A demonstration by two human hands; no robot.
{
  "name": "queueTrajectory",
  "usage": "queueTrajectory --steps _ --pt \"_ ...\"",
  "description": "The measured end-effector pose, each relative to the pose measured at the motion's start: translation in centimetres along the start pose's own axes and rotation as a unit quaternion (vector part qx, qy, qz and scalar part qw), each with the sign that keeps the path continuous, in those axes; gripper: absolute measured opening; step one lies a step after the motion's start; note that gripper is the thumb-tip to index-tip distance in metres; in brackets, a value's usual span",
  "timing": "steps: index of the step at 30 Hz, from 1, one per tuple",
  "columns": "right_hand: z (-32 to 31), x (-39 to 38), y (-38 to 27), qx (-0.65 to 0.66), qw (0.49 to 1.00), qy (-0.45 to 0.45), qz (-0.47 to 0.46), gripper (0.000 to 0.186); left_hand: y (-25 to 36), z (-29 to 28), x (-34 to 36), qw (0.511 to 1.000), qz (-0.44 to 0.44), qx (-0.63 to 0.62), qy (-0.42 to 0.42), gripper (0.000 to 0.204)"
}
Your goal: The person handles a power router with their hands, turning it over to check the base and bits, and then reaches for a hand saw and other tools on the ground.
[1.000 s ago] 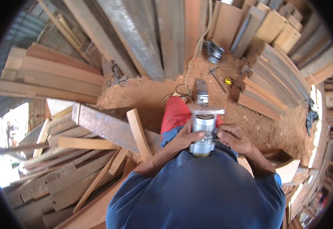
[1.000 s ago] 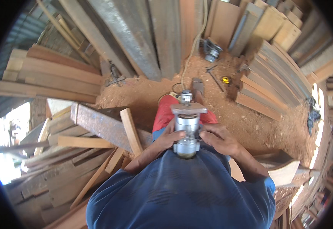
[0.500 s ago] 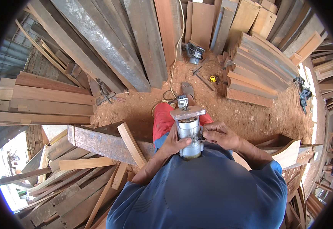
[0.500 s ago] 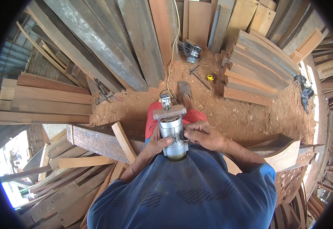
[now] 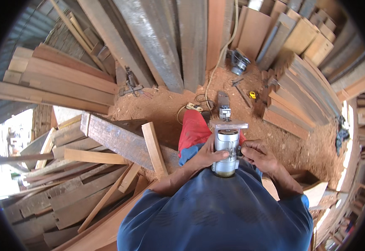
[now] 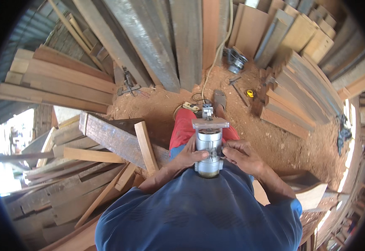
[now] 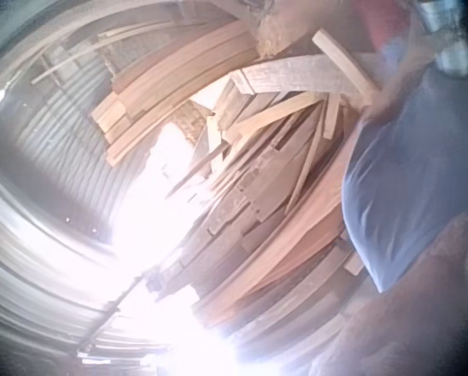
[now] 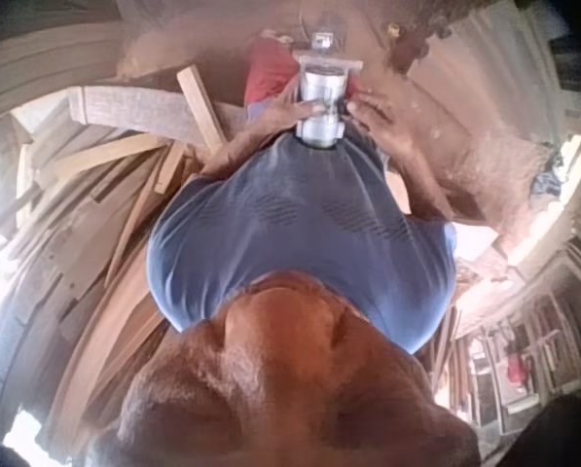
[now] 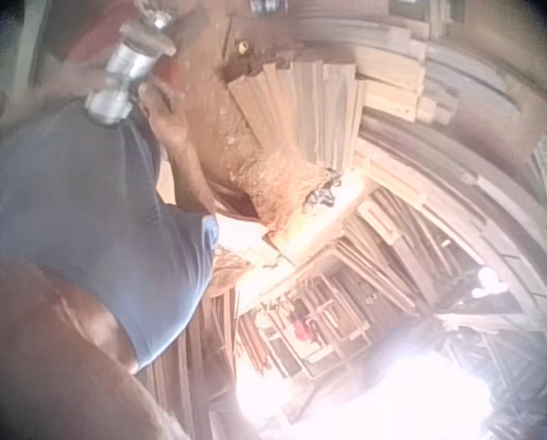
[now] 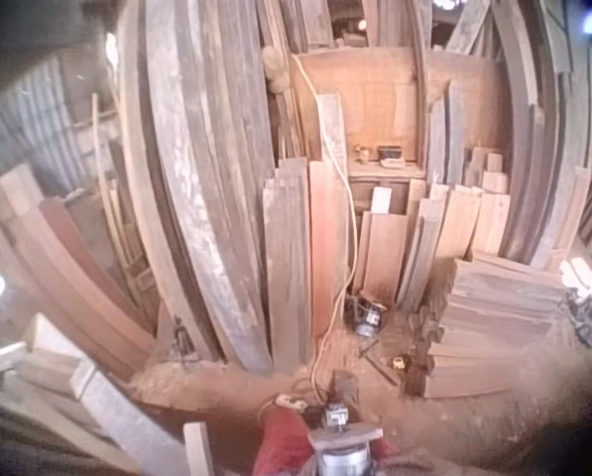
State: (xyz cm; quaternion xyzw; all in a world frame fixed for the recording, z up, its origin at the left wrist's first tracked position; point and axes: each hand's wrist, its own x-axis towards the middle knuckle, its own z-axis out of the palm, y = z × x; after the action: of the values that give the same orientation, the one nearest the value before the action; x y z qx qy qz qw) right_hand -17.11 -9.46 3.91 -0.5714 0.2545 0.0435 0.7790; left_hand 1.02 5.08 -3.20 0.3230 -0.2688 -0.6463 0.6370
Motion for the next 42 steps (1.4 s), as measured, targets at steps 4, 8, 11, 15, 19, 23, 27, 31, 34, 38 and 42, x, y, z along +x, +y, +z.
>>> queueTrajectory --steps 4,8,11,15,19,23,27,31,34,38,42 --pt "-1.5 4.3 -5.0 -0.156 0.987 0.015 -0.034 0.028 0.7 -2.5 1.0 0.988 0.032 -0.144 0.04 0.074" --pt "-4.1 11.4 -8.2 -0.25 0.954 0.132 -0.104 0.023 2.2 -7.2 2.4 0.971 0.113 -0.176 0.12 0.071" --pt "-5.0 19.0 -10.1 -0.286 0.947 0.112 -0.092 0.02 2.8 -11.3 2.6 0.955 0.107 -0.227 0.162 0.07" --pt "-4.6 31.8 -10.5 -0.416 0.896 0.042 -0.149 0.018 3.1 -16.1 3.3 0.927 0.113 -0.237 0.267 0.07" --pt "-1.9 44.7 -8.1 -0.467 0.879 -0.033 -0.091 0.018 1.5 -21.1 5.2 0.888 0.12 -0.276 0.347 0.072" --pt "1.3 54.7 -4.4 -0.523 0.843 -0.114 -0.047 0.021 -2.9 -26.3 6.8 0.847 0.101 -0.323 0.409 0.067" --pt "4.7 62.9 -0.7 -0.546 0.818 -0.183 -0.011 0.024 -4.6 -31.7 8.4 0.815 0.105 -0.347 0.452 0.06" --pt "8.0 70.6 4.7 -0.561 0.797 -0.224 -0.013 0.024 -6.6 -37.2 8.1 0.795 0.102 -0.327 0.501 0.063" --pt "10.9 76.1 8.4 -0.559 0.794 -0.238 -0.007 0.024 -5.7 -40.9 7.4 0.755 0.14 -0.323 0.553 0.06" --pt "12.5 83.8 17.5 -0.544 0.806 -0.231 0.012 0.031 -6.6 -45.2 5.3 0.713 0.134 -0.291 0.624 0.063" --pt "12.5 91.2 26.5 -0.586 0.787 -0.176 0.083 0.03 -7.8 -47.9 2.7 0.688 0.173 -0.321 0.628 0.069"
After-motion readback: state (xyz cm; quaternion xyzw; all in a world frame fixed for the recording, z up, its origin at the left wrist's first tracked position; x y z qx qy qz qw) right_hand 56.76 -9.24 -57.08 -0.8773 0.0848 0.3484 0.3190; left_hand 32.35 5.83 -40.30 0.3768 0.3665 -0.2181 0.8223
